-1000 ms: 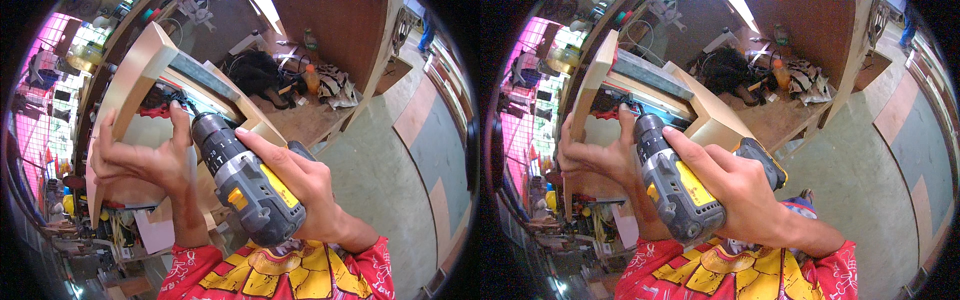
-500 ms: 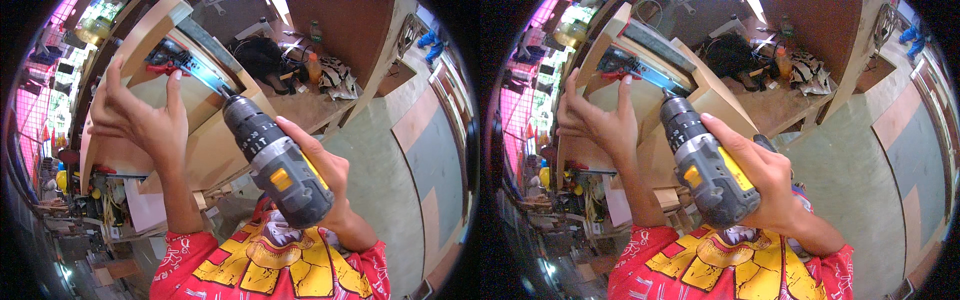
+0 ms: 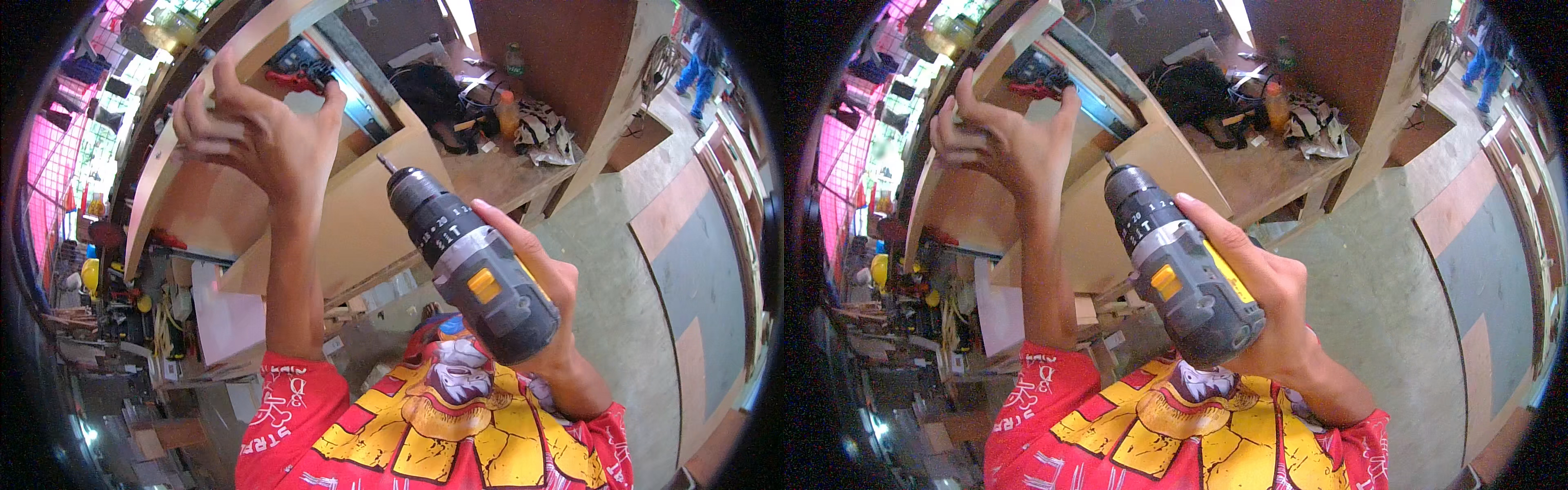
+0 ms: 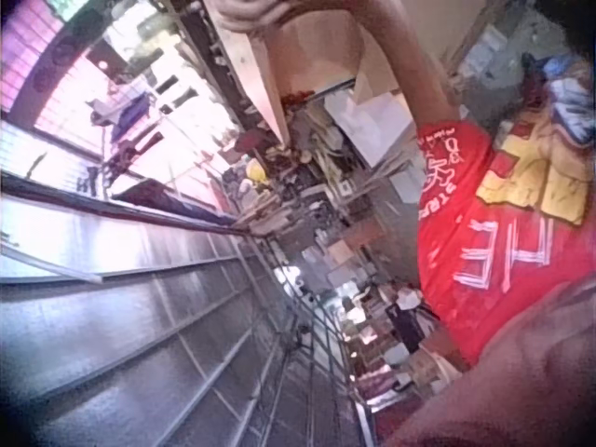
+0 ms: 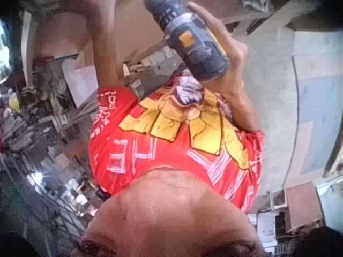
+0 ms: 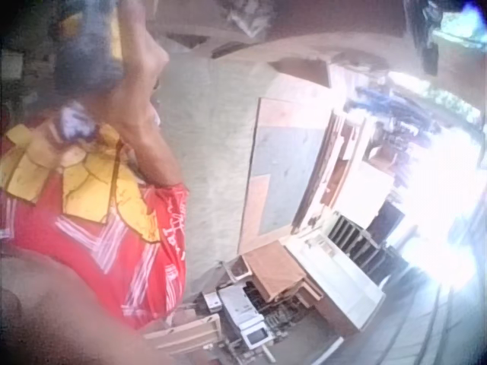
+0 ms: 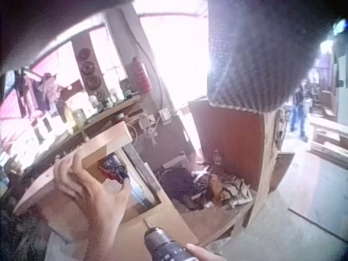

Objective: The person uses a cordless drill to drive screws into a wooden drawer unit, securing a curved wooden panel to the frame. They repeatedly position the panel, align it, and fasten it with screws while working in a cluttered workshop.

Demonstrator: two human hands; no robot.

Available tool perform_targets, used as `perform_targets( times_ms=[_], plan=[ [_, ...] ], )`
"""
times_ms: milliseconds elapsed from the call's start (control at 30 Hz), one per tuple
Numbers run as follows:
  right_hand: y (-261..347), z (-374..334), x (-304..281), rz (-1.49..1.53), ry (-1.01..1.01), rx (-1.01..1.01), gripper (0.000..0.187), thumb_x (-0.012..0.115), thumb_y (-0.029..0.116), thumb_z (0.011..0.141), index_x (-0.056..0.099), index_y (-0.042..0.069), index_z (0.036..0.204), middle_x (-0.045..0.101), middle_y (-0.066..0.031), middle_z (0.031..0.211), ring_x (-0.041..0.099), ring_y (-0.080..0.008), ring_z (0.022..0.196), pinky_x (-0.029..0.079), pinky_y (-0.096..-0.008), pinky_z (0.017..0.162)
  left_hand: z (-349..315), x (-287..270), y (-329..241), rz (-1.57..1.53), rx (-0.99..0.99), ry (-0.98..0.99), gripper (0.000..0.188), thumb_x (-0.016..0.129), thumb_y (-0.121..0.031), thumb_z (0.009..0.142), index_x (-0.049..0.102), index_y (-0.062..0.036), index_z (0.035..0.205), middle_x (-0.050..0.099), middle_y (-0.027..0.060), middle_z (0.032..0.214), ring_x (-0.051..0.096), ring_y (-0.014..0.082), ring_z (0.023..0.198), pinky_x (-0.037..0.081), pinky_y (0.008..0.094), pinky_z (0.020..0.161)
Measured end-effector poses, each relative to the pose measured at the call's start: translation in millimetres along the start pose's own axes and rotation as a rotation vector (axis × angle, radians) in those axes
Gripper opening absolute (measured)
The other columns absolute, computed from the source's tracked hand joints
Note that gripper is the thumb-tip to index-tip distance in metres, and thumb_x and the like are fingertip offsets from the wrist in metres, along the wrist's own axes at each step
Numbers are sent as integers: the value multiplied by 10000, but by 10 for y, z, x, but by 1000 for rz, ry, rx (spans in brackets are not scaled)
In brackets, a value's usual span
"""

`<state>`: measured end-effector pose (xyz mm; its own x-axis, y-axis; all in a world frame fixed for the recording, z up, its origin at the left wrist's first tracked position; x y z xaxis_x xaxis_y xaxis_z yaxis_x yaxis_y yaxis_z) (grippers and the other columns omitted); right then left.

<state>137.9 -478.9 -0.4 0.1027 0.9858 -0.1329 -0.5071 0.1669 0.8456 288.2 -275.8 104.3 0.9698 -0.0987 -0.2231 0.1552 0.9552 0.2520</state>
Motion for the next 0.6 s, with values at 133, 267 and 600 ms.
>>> perform_targets(
  times_ms=[133, 267, 600],
  plan=[
    [-54, -87, 7, 7, -63, -22, 752, 880, 207, 786, 585, -44, 1430, 773, -118, 1120, 748, -147, 936, 550, -267, 864, -17, -112, 4, -75, 23, 42, 996, 943, -387, 676, 393, -115, 1460, 333, 198, 1386, 247, 407, 1342, 205, 715, 1109],
    [-55, -131, 14, -36, -115, -1, 727, 873, 212, 784, 596, -30, 1411, 761, -107, 1137, 749, -170, 956, 552, -278, 867, -193, -392, 28, -279, -37, -121, 765, 916, -290, 757, 529, -74, 1381, 468, 179, 1342, 361, 379, 1309, 334, 586, 1087],
    [-74, -180, 25, 43, -19, 28, 796, 885, 126, 744, 561, -11, 1458, 771, -136, 1098, 764, -180, 928, 564, -288, 850, -351, 147, 73, -580, -484, 27, 472, 836, -193, 885, 674, 8, 1281, 700, 130, 1140, 638, 241, 1041, 511, 402, 889]
  ],
)
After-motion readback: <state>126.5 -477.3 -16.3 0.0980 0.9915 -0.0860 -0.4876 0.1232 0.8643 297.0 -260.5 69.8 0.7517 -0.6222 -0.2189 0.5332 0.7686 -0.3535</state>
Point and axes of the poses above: each hand's wrist, its own z-axis towards the middle knuckle, its own x-axis out of the palm, y = z × x, the point moved 6 cm from there along z, towards the middle knuckle
